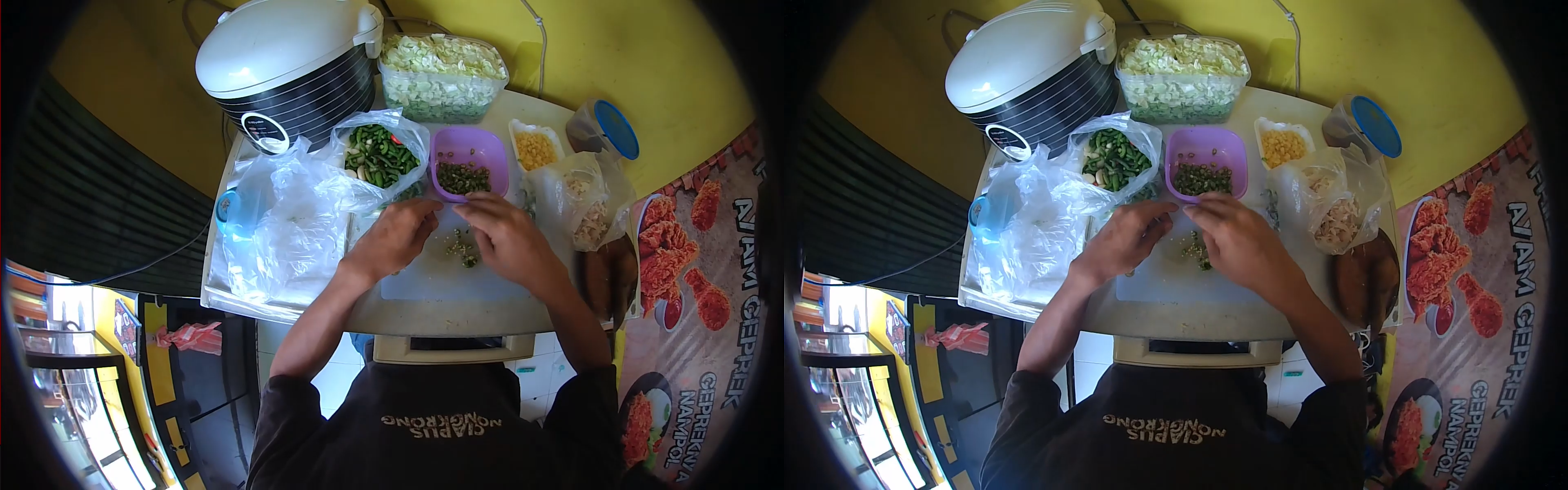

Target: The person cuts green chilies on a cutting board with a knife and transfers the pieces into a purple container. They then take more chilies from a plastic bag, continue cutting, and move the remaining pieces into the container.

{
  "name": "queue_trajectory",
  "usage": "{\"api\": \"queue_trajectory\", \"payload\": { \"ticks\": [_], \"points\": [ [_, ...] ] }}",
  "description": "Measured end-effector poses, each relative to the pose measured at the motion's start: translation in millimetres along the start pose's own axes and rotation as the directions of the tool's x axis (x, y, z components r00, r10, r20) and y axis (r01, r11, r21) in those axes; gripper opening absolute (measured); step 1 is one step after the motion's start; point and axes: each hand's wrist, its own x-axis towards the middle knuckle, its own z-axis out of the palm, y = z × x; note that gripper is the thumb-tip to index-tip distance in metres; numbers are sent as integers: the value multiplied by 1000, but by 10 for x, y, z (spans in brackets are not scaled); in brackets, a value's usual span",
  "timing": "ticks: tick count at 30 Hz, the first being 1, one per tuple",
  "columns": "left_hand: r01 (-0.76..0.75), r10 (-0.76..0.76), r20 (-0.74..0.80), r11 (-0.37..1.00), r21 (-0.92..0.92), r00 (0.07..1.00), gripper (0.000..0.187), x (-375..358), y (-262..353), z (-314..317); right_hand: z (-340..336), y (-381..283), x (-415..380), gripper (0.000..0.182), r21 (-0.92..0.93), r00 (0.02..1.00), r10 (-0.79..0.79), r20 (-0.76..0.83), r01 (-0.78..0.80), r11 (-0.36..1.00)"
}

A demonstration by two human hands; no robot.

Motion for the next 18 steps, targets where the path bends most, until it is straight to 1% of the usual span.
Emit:
{"api": "queue_trajectory", "payload": {
  "ticks": [2, 6, 7, 9, 12, 13, 15, 18],
  "points": [
    [6, -6, -13, 1000, -2, 1000, 28, -4, 6, 11, 62, -86, -135, 39, -209, 989, -150, -14, 143, 967],
    [17, -18, -52, 999, -28, 998, 28, 19, 28, 34, -3, -181, -163, 41, -169, 997, -72, 2, 71, 983],
    [20, -22, -61, 999, -29, 998, 28, 27, 34, 38, -12, -150, -166, 42, -100, 998, 18, 67, -11, 995],
    [6, -7, -61, 1000, -23, 998, 28, 18, 9, 51, 7, -44, -137, 45, 26, 964, 167, 208, -176, 984],
    [-21, 21, -47, 1000, 9, 999, 27, 29, -19, 59, 279, 120, -163, 52, -137, 993, -45, 111, 60, 989],
    [-24, 25, -42, 999, 23, 999, 27, 19, -23, 57, 327, 138, -188, 52, -166, 992, -46, 117, 65, 984],
    [18, -18, -38, 1000, -11, 999, 26, 6, -19, 43, 387, 111, -210, 53, -222, 990, -53, 128, 81, 972],
    [54, -55, -25, 998, -28, 998, 26, 6, 7, 29, 260, -56, -269, 53, -124, 975, 79, 208, -53, 991]
  ]
}}
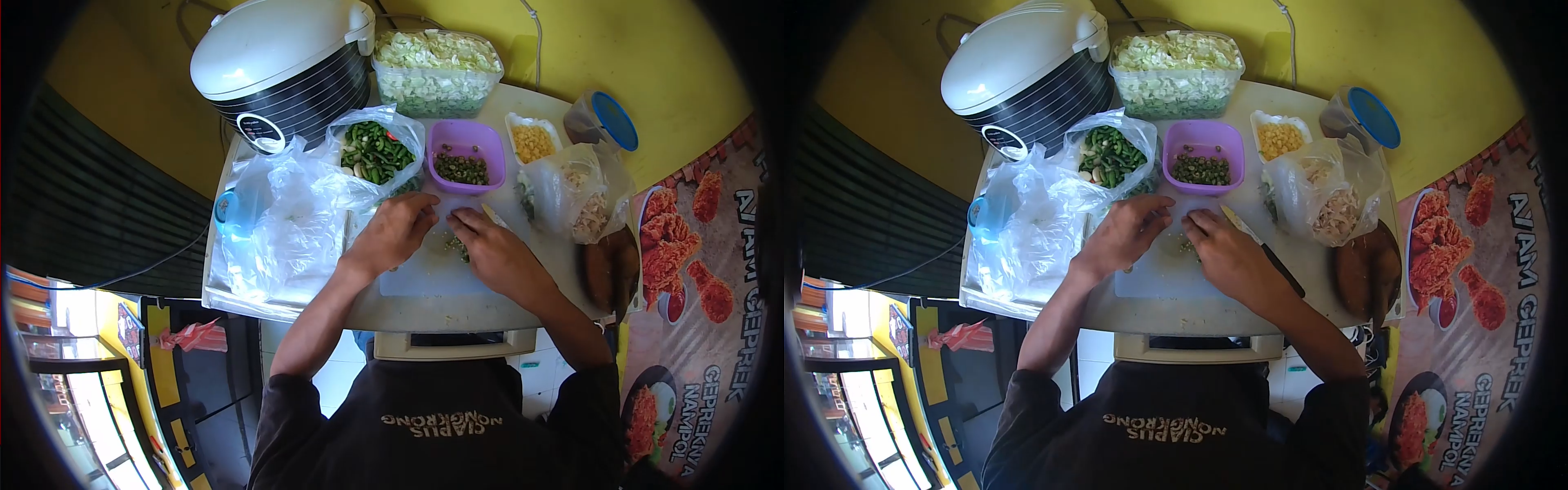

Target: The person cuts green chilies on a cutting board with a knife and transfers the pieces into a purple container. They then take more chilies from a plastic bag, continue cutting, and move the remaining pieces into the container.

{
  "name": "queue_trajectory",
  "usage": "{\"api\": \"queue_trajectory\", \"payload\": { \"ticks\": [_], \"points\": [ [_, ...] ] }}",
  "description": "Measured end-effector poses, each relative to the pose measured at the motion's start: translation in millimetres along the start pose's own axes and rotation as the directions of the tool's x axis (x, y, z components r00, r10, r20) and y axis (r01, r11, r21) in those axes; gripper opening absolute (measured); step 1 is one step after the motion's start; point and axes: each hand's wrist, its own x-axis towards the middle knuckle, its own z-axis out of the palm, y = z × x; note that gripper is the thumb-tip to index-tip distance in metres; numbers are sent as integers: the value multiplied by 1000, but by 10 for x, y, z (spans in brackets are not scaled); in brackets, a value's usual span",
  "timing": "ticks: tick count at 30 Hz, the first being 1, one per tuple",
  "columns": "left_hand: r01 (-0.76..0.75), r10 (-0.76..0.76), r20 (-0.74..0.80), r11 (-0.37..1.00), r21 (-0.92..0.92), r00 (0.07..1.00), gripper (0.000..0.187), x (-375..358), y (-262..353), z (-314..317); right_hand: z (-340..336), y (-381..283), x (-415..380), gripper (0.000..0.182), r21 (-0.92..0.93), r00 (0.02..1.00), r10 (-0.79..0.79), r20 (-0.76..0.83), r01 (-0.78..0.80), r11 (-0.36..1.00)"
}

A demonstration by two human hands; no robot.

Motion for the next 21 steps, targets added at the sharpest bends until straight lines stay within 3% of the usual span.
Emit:
{"api": "queue_trajectory", "payload": {
  "ticks": [3, 6, 10, 13, 16, 18, 21],
  "points": [
    [-18, 18, 16, 1000, -11, 1000, 27, -17, -18, 9, -104, -82, -162, 50, 20, 993, -22, 115, 19, 1000],
    [-44, 46, 135, 999, -20, 990, 24, -14, 27, -54, -198, -82, -262, 48, 97, 1000, -23, -9, 24, 995],
    [-38, 35, 229, 999, 9, 973, 17, -18, 101, -55, -290, -145, -341, 41, 143, 987, 154, 38, -158, 977],
    [-189, 174, 151, 977, 94, 973, 14, -32, 58, 140, -104, -92, -361, 40, 183, 988, 155, 25, -157, 970],
    [-224, 214, 116, 971, 83, 970, 15, -29, 48, 199, 18, -54, -308, 40, 254, 985, 165, -42, -149, 956],
    [-127, 125, 77, 992, 17, 989, 16, -19, 95, 96, -46, -88, -254, 40, 325, 976, 219, 2, -208, 923],
    [-47, 47, -20, 999, -10, 999, 17, -2, 87, 12, -70, -117, -188, 43, 101, 988, 97, -116, -85, 991]
  ]
}}
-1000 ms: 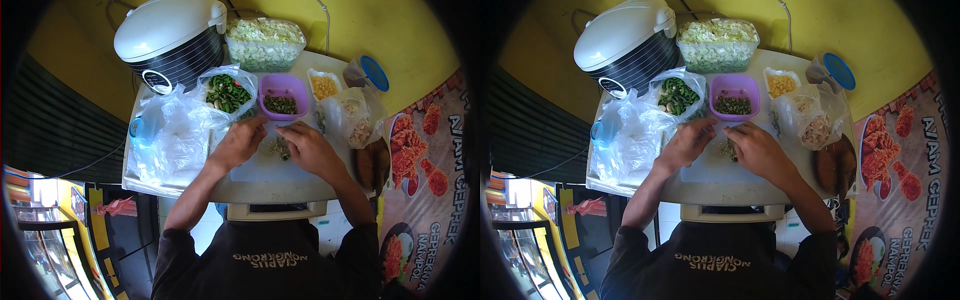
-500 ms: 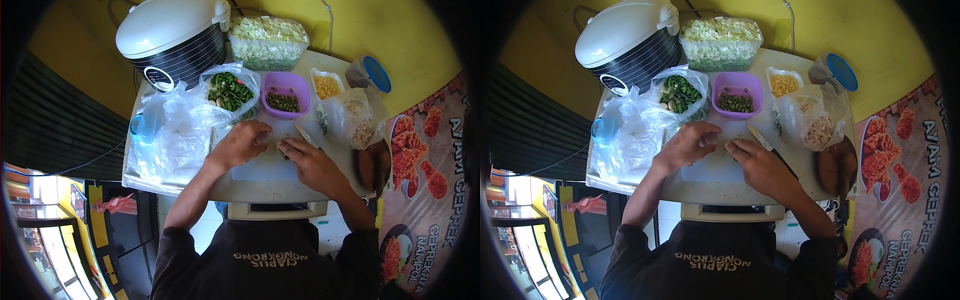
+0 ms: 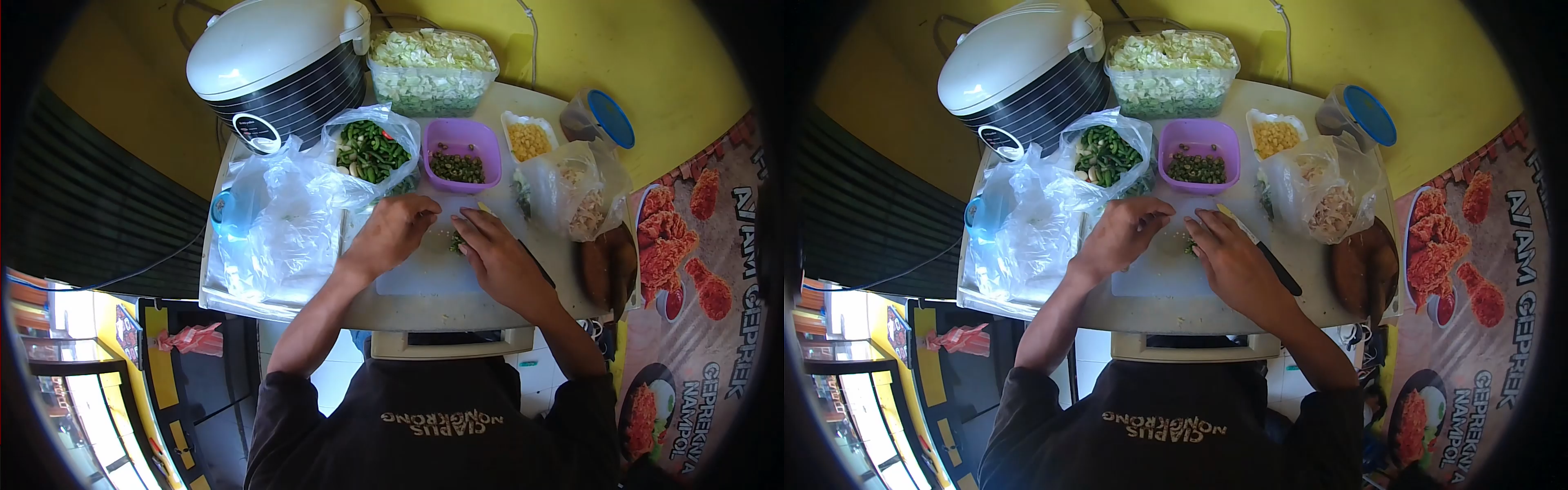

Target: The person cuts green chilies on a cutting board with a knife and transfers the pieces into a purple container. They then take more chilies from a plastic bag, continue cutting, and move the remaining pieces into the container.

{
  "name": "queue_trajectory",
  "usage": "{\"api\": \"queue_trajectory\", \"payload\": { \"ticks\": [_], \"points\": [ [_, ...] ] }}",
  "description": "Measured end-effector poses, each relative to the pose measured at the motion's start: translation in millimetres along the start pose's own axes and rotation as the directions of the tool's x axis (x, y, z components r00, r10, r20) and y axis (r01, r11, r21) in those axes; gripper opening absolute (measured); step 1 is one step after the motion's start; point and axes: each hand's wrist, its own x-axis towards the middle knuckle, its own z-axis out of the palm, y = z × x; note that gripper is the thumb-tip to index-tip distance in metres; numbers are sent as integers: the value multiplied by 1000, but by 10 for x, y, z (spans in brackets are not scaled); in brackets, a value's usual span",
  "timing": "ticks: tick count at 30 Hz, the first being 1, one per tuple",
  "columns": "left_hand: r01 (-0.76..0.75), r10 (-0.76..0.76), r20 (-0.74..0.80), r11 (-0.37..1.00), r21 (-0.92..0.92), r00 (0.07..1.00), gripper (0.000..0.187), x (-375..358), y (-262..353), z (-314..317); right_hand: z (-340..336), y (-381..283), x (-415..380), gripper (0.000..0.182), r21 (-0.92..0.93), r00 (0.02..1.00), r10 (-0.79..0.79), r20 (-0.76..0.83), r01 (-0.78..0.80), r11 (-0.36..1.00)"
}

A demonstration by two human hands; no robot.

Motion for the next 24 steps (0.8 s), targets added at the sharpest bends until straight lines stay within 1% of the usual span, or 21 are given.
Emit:
{"api": "queue_trajectory", "payload": {
  "ticks": [1, 2, 3, 6, 9, 11, 14, 15, 17, 18, 21, 24],
  "points": [
    [16, -16, -41, 1000, 4, 999, 17, 5, -18, -11, 16, 9, -15, 44, -62, 998, -38, 42, 41, 997],
    [-14, 15, -65, 1000, 17, 998, 16, 9, -57, -7, 51, 24, -38, 45, -121, 994, -73, 86, 84, 989],
    [-4, 4, -68, 1000, 5, 998, 15, 11, -76, 0, 72, 30, -50, 45, -178, 985, -109, 133, 132, 975],
    [33, -37, -93, 999, -38, 995, 16, 5, -91, 10, 101, -44, -125, 48, -154, 975, -66, 214, 100, 983],
    [75, -86, -134, 993, -90, 987, 22, 40, -34, 29, 22, -104, -184, 53, -174, 951, -53, 305, 110, 979],
    [109, -127, -164, 988, -112, 978, 26, 82, 27, 24, 54, -79, -236, 50, -224, 947, -77, 313, 153, 962],
    [100, -116, -143, 989, -109, 983, 31, 150, 76, -2, 38, -84, -224, 44, -275, 939, -87, 334, 186, 943],
    [24, -31, -173, 999, -40, 984, 30, 176, 32, 17, 27, -81, -197, 41, -288, 935, -88, 343, 193, 938],
    [-120, 140, -217, 987, 103, 966, 30, 199, -94, 79, 16, -53, -137, 35, -300, 944, -80, 320, 181, 937],
    [-120, 138, -210, 988, 97, 968, 30, 200, -97, 91, 8, -36, -91, 31, -306, 949, -76, 307, 174, 936],
    [-118, 133, -201, 989, 84, 971, 31, 204, -90, 91, -99, 90, 94, 24, -39, 988, -91, 125, 97, 995],
    [-113, 122, -183, 992, 60, 976, 32, 198, -76, 81, -357, 61, 375, 20, 134, 997, -6, -82, 17, 991]
  ]
}}
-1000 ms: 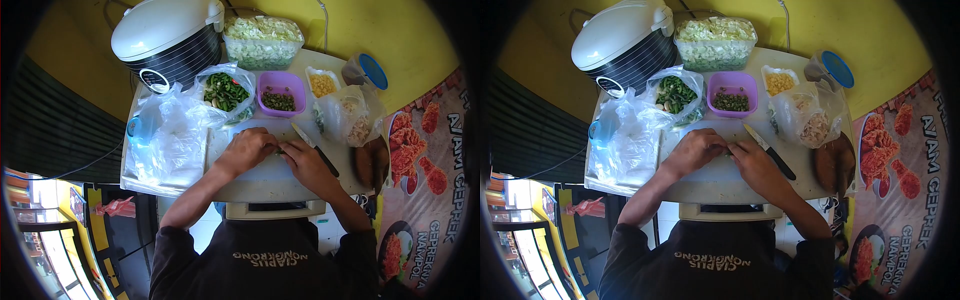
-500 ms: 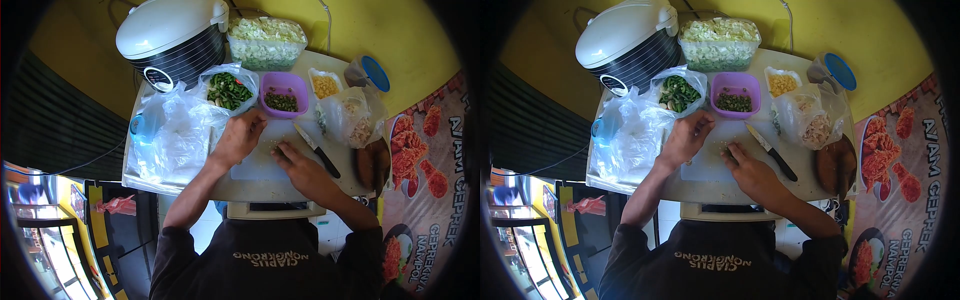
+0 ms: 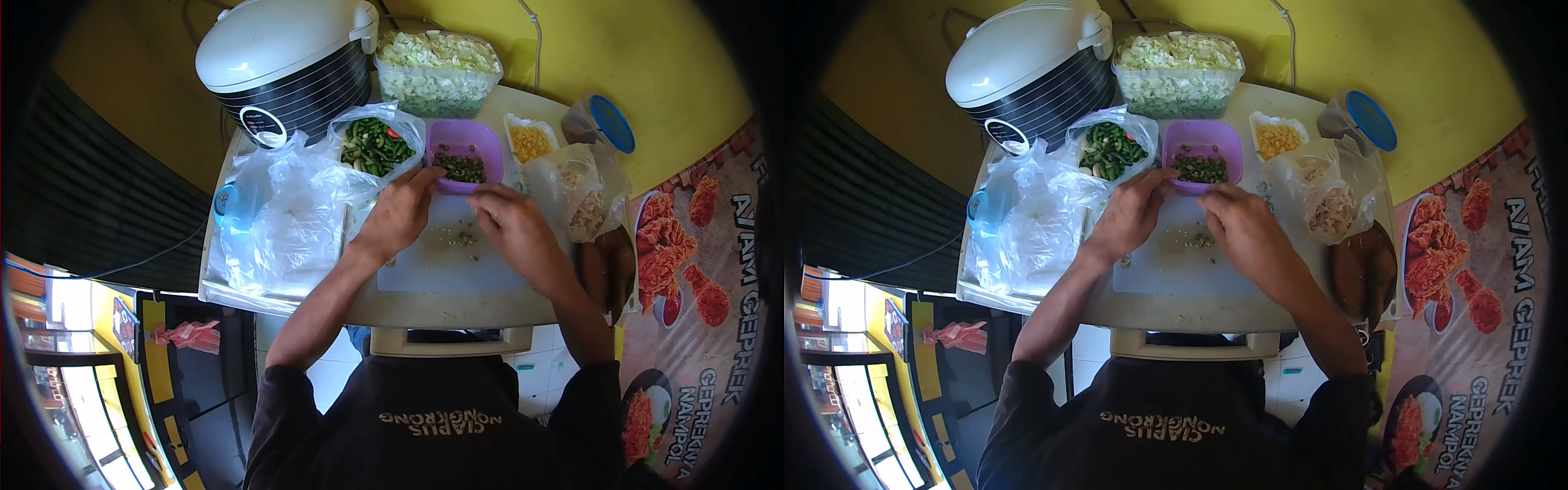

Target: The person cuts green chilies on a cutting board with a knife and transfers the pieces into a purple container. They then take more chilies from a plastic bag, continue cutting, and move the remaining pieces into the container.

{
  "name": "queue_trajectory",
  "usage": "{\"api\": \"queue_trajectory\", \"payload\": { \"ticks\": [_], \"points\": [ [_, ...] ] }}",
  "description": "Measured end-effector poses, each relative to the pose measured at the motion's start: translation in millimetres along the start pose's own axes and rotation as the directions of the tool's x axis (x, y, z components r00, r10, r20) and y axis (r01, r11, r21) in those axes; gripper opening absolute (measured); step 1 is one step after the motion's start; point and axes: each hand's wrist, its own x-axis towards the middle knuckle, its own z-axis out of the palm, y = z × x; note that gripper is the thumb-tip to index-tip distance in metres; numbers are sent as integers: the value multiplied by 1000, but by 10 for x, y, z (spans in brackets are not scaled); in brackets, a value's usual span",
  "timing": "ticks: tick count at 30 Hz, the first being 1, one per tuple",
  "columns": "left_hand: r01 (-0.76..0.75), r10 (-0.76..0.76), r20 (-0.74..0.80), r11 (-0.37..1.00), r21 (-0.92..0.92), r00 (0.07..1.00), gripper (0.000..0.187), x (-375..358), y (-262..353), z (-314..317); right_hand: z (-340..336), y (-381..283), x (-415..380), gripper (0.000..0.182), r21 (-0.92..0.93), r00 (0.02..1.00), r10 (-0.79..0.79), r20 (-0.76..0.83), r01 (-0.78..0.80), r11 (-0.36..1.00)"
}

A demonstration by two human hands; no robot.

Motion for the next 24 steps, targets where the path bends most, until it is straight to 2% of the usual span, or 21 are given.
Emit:
{"api": "queue_trajectory", "payload": {
  "ticks": [3, 4, 8, 10, 13, 16, 19, 24],
  "points": [
    [14, -13, 27, 1000, -24, 1000, 32, 2, 5, -29, -48, 27, 251, 19, 14, 965, -47, -259, 52, 999],
    [17, -16, 32, 1000, -24, 999, 32, 4, 9, -34, -56, 32, 324, 18, -11, 953, -59, -297, 59, 998],
    [19, -19, -2, 998, -59, 1000, 32, -28, 25, -24, 119, 291, 373, 18, -51, 976, -140, -168, 133, 990],
    [99, -102, -21, 989, -113, 995, 30, -38, 54, -51, 175, 189, 250, 20, -131, 980, -150, -133, 133, 982],
    [170, -174, -30, 979, -116, 984, 28, -46, 41, -98, 81, -64, -11, 32, -46, 985, 24, 170, -16, 999],
    [179, -183, -25, 977, -113, 983, 27, -51, 37, -84, 293, 8, -296, 42, -313, 974, -100, 204, 162, 936],
    [161, -165, -13, 974, -157, 986, 24, -63, 77, -56, 396, 66, -415, 48, -378, 963, -103, 248, 194, 905],
    [170, -173, -4, 971, -167, 985, 22, -86, 70, -84, 366, 21, -567, 49, -332, 946, -41, 322, 153, 931]
  ]
}}
